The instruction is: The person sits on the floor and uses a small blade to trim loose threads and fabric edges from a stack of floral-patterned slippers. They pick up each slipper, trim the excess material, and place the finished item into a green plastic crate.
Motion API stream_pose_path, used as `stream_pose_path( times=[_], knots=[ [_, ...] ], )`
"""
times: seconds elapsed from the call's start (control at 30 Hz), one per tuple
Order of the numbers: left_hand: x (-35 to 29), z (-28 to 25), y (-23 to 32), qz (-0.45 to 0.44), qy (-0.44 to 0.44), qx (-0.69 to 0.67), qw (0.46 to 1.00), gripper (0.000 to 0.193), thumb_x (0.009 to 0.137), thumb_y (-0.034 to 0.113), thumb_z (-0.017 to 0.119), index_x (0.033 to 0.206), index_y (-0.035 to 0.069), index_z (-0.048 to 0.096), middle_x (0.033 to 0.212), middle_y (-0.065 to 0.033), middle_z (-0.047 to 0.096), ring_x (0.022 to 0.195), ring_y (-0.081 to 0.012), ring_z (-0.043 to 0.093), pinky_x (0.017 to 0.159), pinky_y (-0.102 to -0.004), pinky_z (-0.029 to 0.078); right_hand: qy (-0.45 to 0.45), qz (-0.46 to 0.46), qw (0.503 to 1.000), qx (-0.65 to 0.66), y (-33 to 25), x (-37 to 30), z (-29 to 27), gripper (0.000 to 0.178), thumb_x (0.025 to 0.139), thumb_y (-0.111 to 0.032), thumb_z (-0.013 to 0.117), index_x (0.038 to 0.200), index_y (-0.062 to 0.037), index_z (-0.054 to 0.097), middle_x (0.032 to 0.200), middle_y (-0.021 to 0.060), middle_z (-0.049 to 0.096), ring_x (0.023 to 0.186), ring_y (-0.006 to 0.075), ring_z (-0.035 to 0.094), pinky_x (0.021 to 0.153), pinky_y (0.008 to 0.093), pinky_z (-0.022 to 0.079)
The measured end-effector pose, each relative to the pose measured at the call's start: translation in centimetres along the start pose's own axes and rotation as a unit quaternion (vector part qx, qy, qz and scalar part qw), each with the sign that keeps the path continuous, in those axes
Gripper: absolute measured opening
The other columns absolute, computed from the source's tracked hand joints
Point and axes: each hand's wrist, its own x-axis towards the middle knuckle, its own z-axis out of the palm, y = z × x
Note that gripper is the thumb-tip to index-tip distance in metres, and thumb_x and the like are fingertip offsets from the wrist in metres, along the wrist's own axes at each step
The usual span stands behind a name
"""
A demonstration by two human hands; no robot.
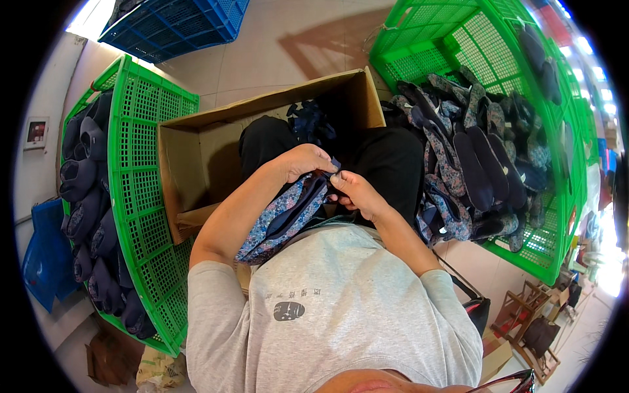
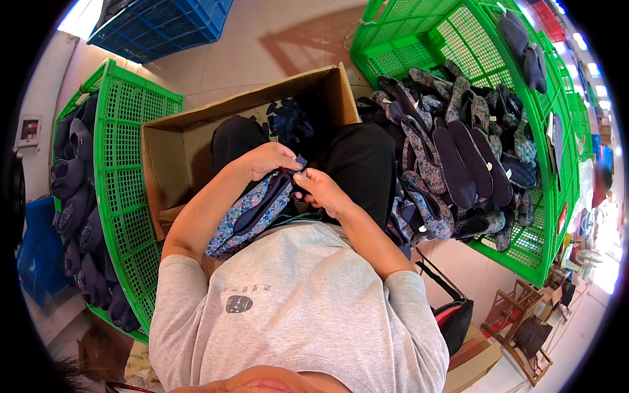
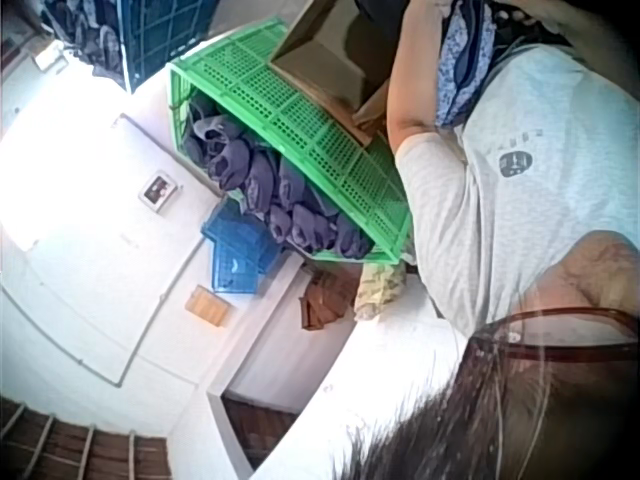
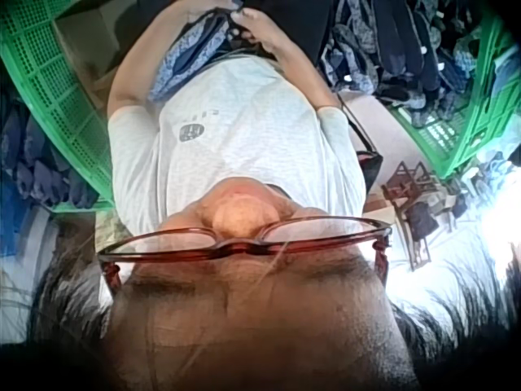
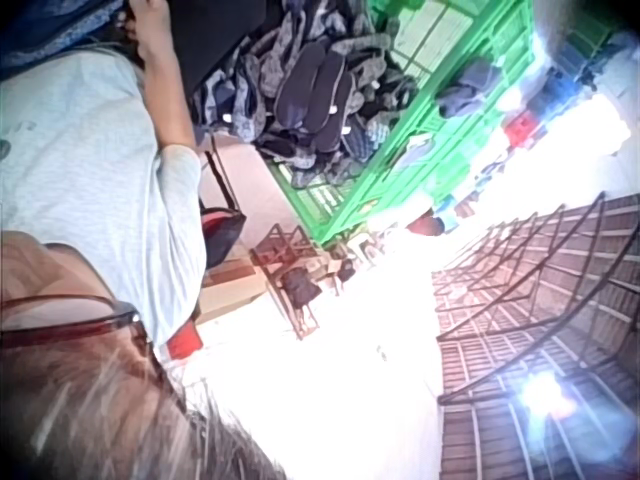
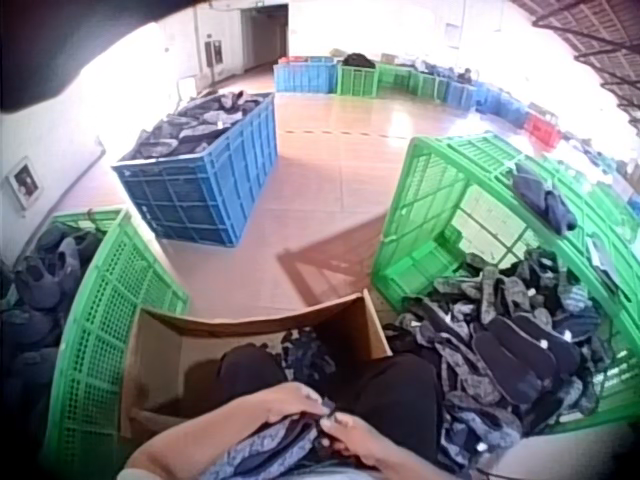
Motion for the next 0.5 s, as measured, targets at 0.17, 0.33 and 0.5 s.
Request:
stream_pose_path(
  times=[0.17, 0.33, 0.5],
  knots=[
    [0.04, 0.07, 0.09, -0.004, 0.009, 0.007, 1.0, 0.01, 0.088, 0.01, 0.07, 0.087, 0.0, 0.072, 0.079, -0.0058, 0.068, 0.07, -0.0135, 0.062, 0.068, -0.0273, 0.051, 0.001, 0.001, 1.0, -0.003, -0.12, 0.14, -0.03, 0.018, 0.103, -0.031, 0.054, 0.096, -0.0138, 0.055, 0.078, -0.0014, 0.059, 0.052, 0.0013, 0.034, 0.045, 0.0165, 0.023],
    [-0.2, 0.31, 0.27, -0.013, 0.013, -0.002, 1.0, 0.01, 0.088, 0.01, 0.07, 0.087, 0.0, 0.071, 0.078, -0.0055, 0.067, 0.07, -0.0138, 0.061, 0.068, -0.0273, 0.05, 0.008, 0.01, 1.0, -0.009, -0.22, 0.21, -0.11, 0.018, 0.103, -0.03, 0.055, 0.095, -0.0141, 0.055, 0.077, -0.0015, 0.059, 0.051, 0.001, 0.033, 0.045, 0.0166, 0.022],
    [0.32, -0.02, -0.19, -0.008, 0.013, 0.015, 1.0, 0.01, 0.088, 0.01, 0.07, 0.086, 0.001, 0.071, 0.079, -0.0057, 0.067, 0.07, -0.0141, 0.061, 0.068, -0.0271, 0.05, 0.012, 0.013, 1.0, -0.019, -0.3, 0.27, -0.13, 0.019, 0.102, -0.031, 0.055, 0.094, -0.0142, 0.055, 0.076, -0.0016, 0.059, 0.051, 0.001, 0.033, 0.044, 0.0166, 0.022]
  ],
)
